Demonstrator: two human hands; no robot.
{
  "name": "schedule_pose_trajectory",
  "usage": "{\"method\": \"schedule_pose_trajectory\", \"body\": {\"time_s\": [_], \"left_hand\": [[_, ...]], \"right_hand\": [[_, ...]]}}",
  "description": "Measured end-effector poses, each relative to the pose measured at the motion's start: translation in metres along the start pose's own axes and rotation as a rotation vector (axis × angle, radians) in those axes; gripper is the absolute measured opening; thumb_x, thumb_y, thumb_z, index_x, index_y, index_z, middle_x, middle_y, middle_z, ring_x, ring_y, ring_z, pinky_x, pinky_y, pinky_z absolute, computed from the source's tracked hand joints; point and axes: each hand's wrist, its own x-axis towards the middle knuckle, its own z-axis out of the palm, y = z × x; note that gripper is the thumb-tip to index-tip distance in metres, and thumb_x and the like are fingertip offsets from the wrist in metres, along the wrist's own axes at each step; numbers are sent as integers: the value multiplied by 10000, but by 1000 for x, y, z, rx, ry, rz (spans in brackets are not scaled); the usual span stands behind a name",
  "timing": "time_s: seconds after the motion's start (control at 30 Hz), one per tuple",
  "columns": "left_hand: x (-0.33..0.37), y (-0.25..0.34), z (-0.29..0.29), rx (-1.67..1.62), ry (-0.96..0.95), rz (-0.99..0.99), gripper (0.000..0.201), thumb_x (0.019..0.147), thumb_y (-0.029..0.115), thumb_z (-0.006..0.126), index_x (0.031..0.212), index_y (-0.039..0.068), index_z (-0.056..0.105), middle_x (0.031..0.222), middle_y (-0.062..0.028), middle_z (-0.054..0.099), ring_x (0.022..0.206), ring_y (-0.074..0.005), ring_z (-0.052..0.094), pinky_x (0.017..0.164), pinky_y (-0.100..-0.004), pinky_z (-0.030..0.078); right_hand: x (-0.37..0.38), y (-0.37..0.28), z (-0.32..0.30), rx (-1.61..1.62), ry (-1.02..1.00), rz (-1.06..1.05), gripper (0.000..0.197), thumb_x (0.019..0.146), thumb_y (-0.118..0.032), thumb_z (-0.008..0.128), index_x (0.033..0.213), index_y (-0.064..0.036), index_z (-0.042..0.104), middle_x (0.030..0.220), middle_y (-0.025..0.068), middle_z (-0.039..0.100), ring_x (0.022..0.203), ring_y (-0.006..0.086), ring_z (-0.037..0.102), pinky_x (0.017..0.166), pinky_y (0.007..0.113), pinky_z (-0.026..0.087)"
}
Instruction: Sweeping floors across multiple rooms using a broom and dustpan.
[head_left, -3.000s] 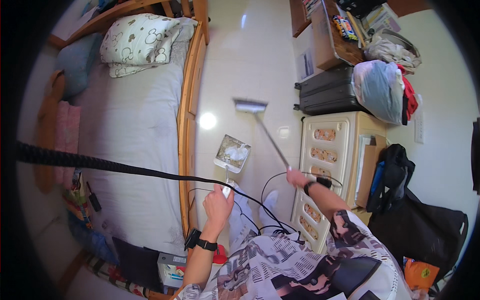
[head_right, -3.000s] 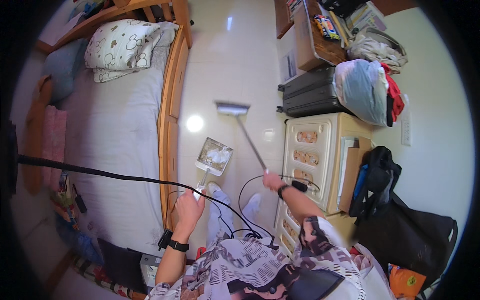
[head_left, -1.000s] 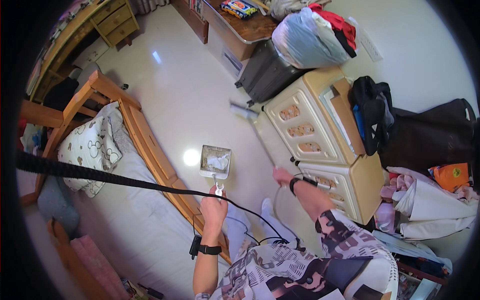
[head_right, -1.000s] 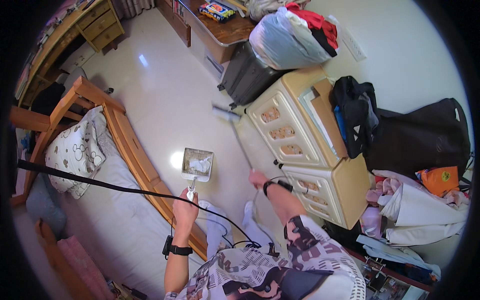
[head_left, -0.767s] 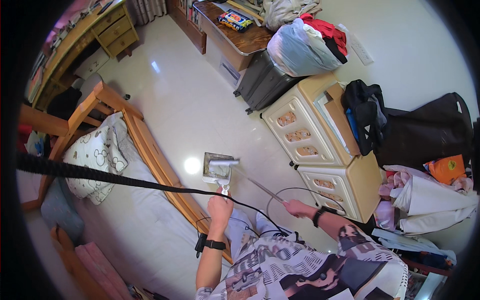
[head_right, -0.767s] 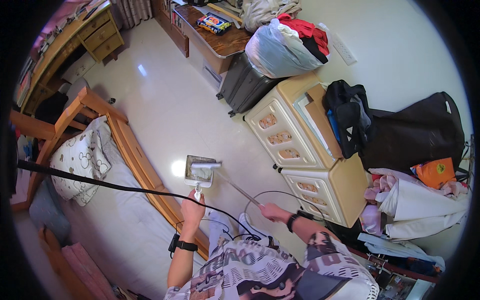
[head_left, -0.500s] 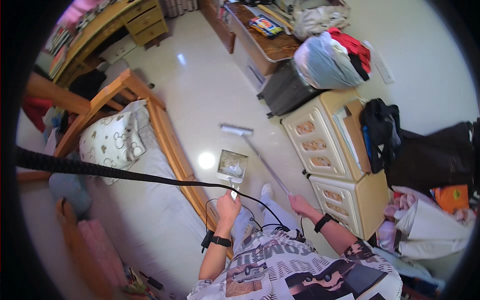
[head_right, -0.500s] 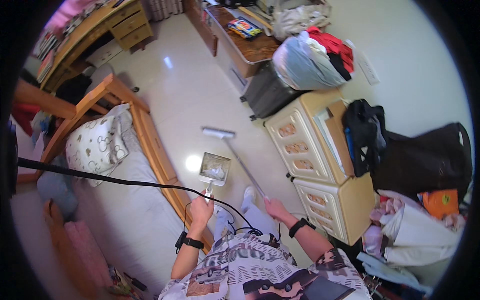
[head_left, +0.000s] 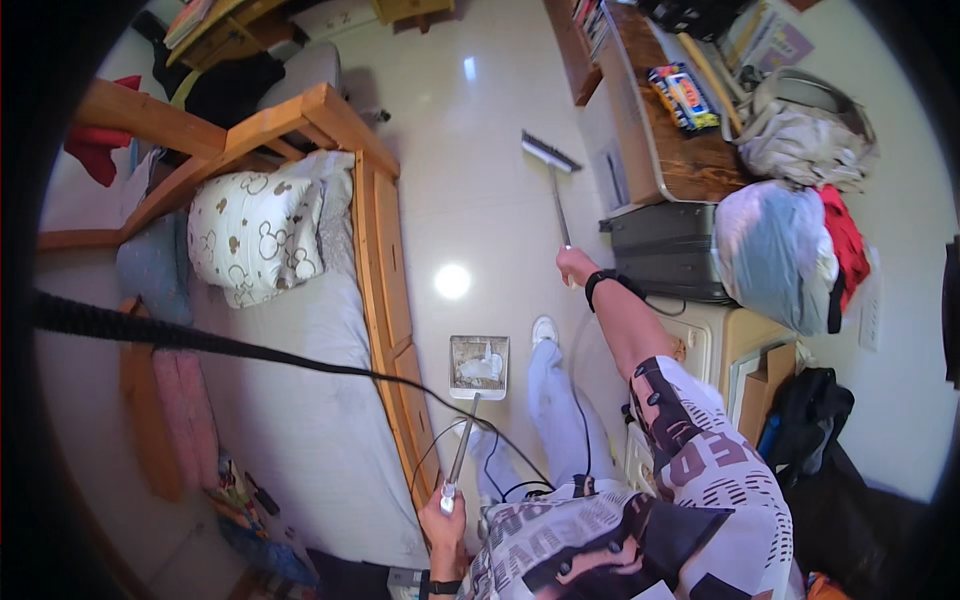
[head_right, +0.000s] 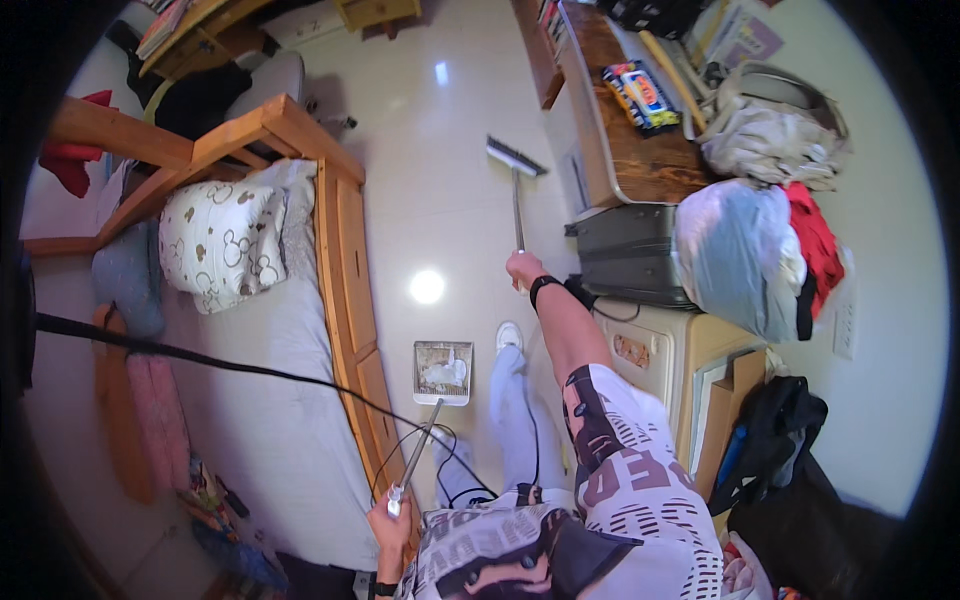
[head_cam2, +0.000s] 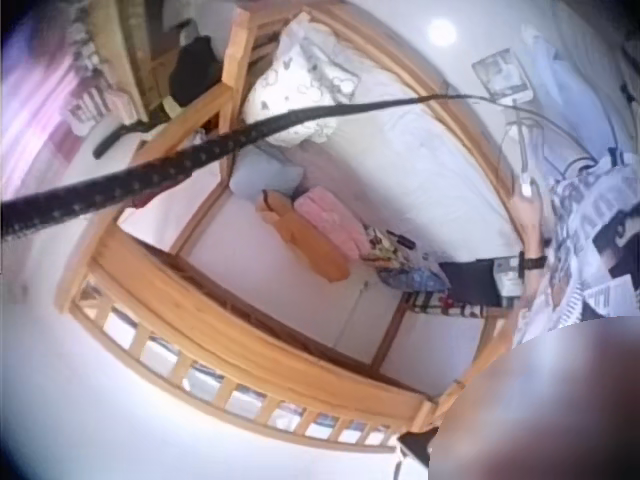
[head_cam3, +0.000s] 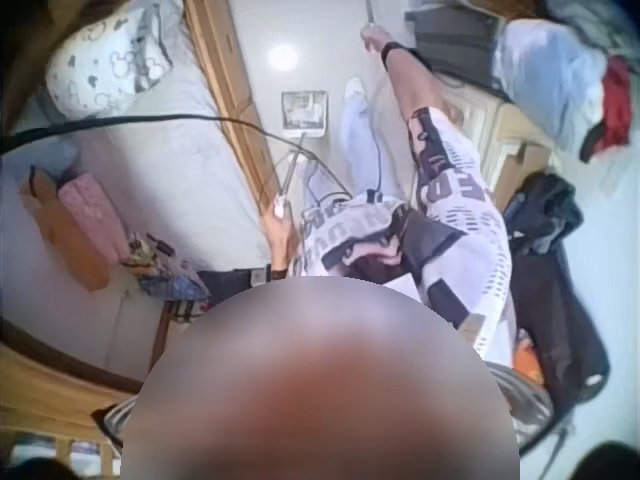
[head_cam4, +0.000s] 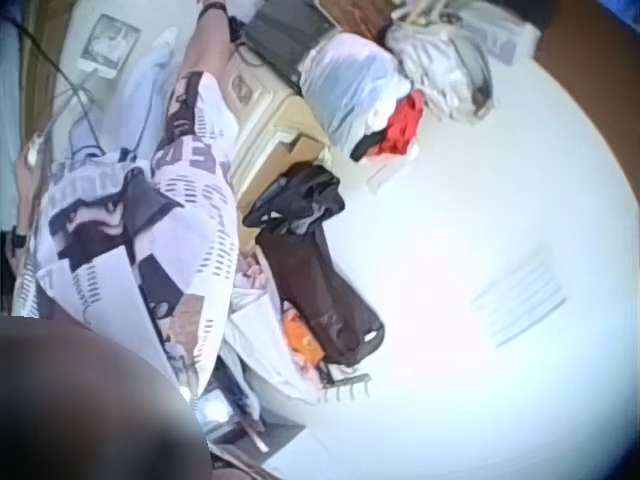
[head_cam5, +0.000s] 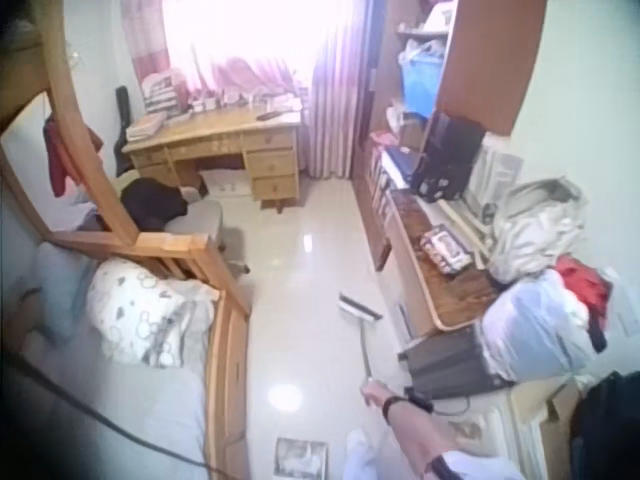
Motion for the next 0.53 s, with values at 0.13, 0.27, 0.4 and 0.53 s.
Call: {"method": "schedule_pose_trajectory", "body": {"time_s": [0.13, 0.27, 0.4, 0.53], "left_hand": [[-47, -35, -1, 5, 166, -283, 266, 767, 190, 628, 971, 21, 652, 669, -171, 628, 612, -260, 647, 576, -348, 491], [-48, -70, 12, 152, 165, -131, 283, 775, 219, 641, 974, 17, 646, 663, -198, 619, 609, -320, 635, 552, -382, 487], [-53, -89, 13, 135, 178, -120, 305, 775, 249, 639, 984, 28, 644, 686, -204, 619, 640, -350, 631, 574, -422, 489], [-53, -100, 7, 183, 199, -13, 322, 782, 249, 653, 1006, 19, 630, 732, -210, 629, 689, -309, 653, 598, -396, 485]], "right_hand": [[2, -103, 71, 231, -52, 561, 250, 818, -194, 423, 880, -37, 607, 735, 152, 650, 667, 317, 645, 650, 407, 523], [-87, -92, 110, -183, -148, 290, 258, 822, -190, 447, 909, -11, 612, 885, 223, 621, 868, 362, 610, 770, 458, 488], [-227, -130, 144, -220, -401, 116, 372, 918, -263, 338, 932, 11, 588, 796, 228, 621, 703, 362, 631, 685, 479, 498], [-334, -155, 129, -156, -565, 296, 497, 904, -414, 377, 1059, 3, 598, 864, 241, 637, 700, 364, 638, 746, 473, 502]]}}
